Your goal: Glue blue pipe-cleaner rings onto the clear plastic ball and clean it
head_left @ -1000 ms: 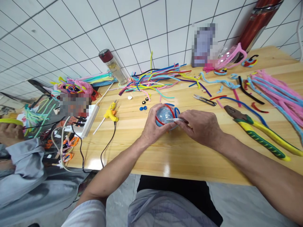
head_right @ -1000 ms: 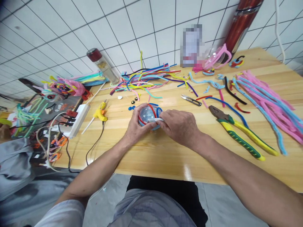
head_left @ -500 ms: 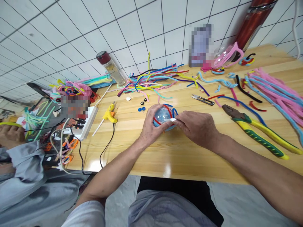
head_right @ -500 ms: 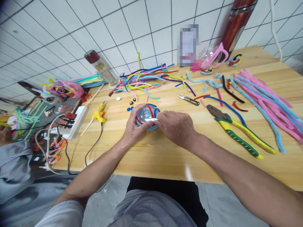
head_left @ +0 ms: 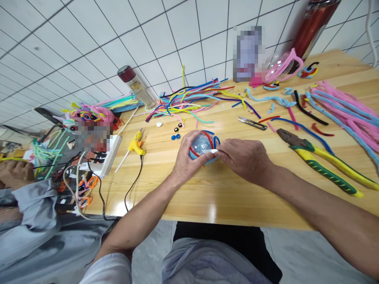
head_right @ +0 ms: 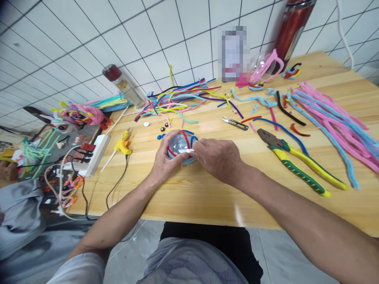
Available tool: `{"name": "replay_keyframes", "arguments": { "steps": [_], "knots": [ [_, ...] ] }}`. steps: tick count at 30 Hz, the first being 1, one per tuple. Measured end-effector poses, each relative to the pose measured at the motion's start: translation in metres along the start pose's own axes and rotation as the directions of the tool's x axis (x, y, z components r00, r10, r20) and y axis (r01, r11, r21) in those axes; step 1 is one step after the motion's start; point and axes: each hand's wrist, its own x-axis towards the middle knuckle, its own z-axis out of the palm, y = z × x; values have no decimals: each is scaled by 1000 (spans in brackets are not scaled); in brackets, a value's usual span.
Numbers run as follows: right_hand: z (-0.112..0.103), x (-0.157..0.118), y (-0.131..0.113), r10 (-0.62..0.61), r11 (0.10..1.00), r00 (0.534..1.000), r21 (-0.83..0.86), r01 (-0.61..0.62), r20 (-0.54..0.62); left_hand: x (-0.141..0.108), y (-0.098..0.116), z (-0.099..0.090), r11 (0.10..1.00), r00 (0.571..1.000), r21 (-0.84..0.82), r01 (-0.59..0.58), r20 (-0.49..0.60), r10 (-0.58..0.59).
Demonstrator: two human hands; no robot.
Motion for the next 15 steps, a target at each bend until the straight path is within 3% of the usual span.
{"name": "replay_keyframes", "arguments": {
  "steps": [10,15],
  "knots": [
    [6,-2,-4,-21,998,994,-59,15,-103,-1,-2,4,996,995,-17,-87,-53,86],
    [8,-4,-6,-34,998,988,-63,25,-150,-2,-2,6,997,995,-39,-71,-72,68]
  ]
}}
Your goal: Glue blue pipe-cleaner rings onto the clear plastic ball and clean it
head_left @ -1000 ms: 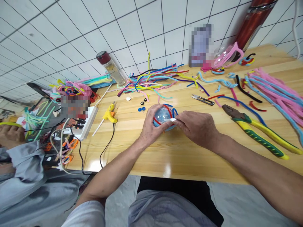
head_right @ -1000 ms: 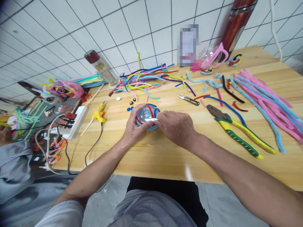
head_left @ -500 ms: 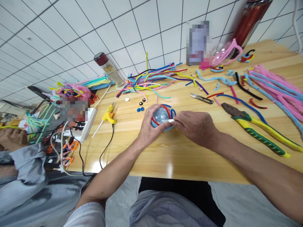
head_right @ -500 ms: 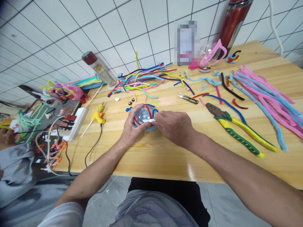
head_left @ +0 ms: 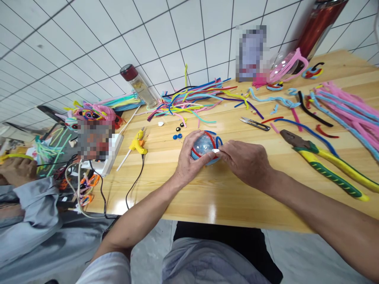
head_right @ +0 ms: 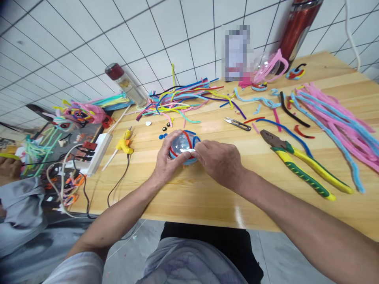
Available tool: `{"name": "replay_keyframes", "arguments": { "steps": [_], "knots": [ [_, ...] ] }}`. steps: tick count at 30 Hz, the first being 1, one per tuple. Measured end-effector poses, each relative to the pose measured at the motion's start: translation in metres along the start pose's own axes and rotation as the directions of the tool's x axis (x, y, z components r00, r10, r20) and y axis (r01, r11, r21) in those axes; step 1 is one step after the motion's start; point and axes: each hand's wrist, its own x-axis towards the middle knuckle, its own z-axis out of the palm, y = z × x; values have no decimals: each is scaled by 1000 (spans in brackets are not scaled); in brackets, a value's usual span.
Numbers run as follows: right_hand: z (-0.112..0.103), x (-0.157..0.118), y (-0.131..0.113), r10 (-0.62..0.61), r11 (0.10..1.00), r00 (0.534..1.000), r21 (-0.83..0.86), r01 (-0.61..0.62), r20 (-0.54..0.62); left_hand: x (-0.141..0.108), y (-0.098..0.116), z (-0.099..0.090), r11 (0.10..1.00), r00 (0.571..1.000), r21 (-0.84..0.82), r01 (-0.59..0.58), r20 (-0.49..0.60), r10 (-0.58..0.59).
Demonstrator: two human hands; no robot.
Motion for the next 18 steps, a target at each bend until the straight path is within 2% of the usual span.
{"name": "replay_keyframes", "arguments": {
  "steps": [18],
  "knots": [
    [1,-3,-11,106,994,994,14,-106,29,-5,1,6,997,995,-33,66,-68,-68]
  ]
}}
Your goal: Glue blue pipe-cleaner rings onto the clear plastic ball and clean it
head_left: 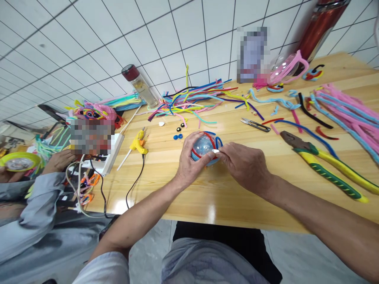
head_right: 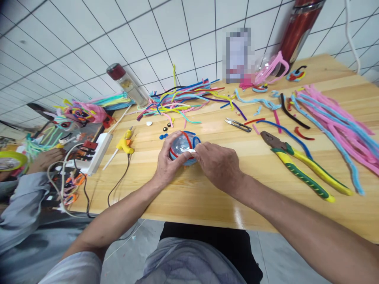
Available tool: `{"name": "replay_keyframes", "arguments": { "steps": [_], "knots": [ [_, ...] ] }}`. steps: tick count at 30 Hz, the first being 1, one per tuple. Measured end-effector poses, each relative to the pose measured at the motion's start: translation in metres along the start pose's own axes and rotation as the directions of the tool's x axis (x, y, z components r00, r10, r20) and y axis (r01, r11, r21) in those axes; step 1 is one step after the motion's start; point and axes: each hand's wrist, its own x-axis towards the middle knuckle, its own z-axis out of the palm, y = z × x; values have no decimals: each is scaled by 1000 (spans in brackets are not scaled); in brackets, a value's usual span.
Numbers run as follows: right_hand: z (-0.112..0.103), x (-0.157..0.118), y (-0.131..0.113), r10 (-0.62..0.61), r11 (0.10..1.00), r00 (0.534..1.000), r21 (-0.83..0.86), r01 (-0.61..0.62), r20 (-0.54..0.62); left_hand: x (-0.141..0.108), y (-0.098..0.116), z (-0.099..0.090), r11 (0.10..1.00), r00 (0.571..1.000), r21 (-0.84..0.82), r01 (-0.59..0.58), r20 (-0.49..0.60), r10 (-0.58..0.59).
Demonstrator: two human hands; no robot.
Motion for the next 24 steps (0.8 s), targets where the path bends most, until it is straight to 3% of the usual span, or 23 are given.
{"name": "replay_keyframes", "arguments": {
  "steps": [19,24],
  "knots": [
    [0,-1,-5,81,996,996,47,-82,22,0,0,2,1000,1000,-3,23,-14,-23],
    [-1,1,0,8,1000,1000,-8,-8,11,1,-3,2,995,995,-24,97,17,-97]
  ]
}}
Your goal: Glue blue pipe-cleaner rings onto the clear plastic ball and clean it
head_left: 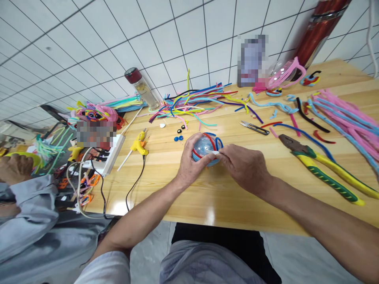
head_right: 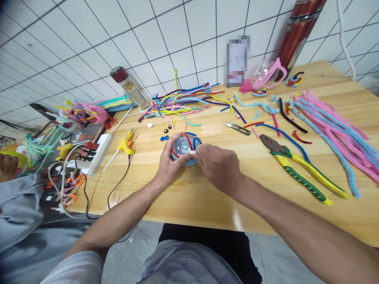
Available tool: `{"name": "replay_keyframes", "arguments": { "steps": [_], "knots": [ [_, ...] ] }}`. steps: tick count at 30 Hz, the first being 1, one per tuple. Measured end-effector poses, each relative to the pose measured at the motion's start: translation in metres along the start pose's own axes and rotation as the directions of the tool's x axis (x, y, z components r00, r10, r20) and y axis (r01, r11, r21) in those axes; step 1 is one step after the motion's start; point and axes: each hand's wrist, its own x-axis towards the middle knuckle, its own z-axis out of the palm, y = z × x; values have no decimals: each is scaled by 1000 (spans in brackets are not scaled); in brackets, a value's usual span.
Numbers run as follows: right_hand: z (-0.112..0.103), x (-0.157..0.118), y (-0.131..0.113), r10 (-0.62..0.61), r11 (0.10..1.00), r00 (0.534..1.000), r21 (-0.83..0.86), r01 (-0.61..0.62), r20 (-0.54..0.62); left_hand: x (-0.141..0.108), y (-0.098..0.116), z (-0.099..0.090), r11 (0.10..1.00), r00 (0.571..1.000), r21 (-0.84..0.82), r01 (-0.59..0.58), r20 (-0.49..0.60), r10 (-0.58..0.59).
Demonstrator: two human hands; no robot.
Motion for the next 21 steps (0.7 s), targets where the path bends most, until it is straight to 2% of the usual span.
{"name": "replay_keyframes", "arguments": {
  "steps": [10,21],
  "knots": [
    [-3,2,-1,-55,991,997,-123,47,-57,1,-1,0,997,997,-3,-81,-7,81],
    [-6,0,-8,-19,984,1000,-178,14,-22,-2,2,2,997,996,3,-80,-28,80]
  ]
}}
